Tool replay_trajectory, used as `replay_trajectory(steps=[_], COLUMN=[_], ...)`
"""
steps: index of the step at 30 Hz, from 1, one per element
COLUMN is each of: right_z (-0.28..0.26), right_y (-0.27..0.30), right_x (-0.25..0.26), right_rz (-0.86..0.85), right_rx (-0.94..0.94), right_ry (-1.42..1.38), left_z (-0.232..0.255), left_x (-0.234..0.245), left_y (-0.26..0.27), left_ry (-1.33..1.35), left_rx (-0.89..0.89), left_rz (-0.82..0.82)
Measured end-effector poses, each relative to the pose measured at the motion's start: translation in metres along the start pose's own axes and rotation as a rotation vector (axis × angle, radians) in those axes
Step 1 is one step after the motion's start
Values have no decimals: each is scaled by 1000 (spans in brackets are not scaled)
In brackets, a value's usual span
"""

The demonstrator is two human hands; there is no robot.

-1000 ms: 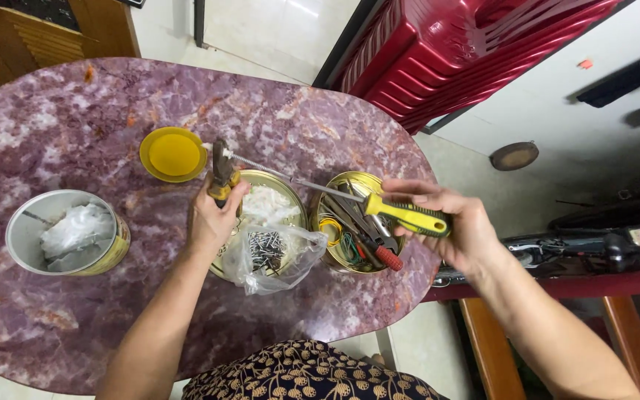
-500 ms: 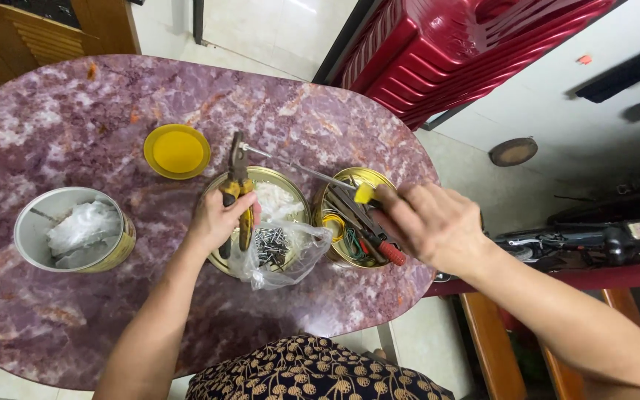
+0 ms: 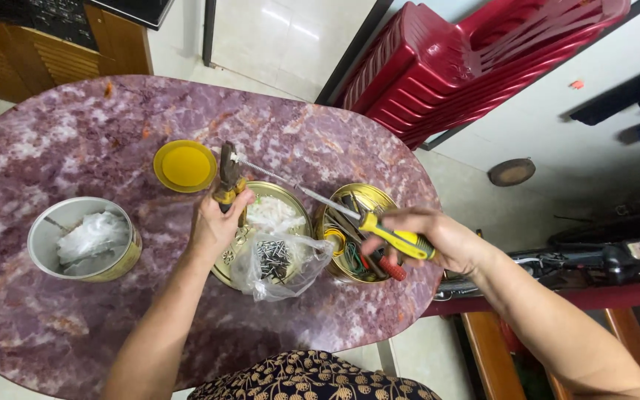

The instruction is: The person opens a plastic bag of metal rods, selects one, and uses pliers and a screwdriver to scrape and clean the rod repeatedly. The person switches between a red-handled and a yellow-handled screwdriver while holding the rod with pliers.

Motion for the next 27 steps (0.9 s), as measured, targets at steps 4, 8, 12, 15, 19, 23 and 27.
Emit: replay_trajectory(steps=[4, 8, 12, 15, 19, 23, 27], right_z=[7, 26, 34, 27, 4, 9, 23], right_y=[2, -7, -22, -21, -11, -1, -6], right_x=[7, 17, 21, 15, 10, 13, 11], right_rz=[-9, 744, 941, 889, 433, 229, 291], right_rx=[92, 954, 1251, 1167, 483, 233, 297], right_ry=[257, 1429, 1910, 1779, 634, -153, -492], left_z=[16, 9, 46, 34, 14, 13, 10], left_x=[-3, -8, -3, -6, -7, -6, -8], left_y=[-3, 0, -1, 4, 0, -2, 5], left_ry=[-25, -73, 303, 294, -98, 87, 65], left_rx=[-58, 294, 623, 679, 385, 280, 149], left_rz=[-16, -214, -375, -392, -250, -87, -5])
Point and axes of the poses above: each hand's wrist, its own y-axis away from the middle knuckle, its own x-axis out of the back of the hand, z = x × y, the point moved 2 cm from there along -y, towards the middle knuckle, and after that the axes turned 8 degrees about -x, right-handed, at the moved point
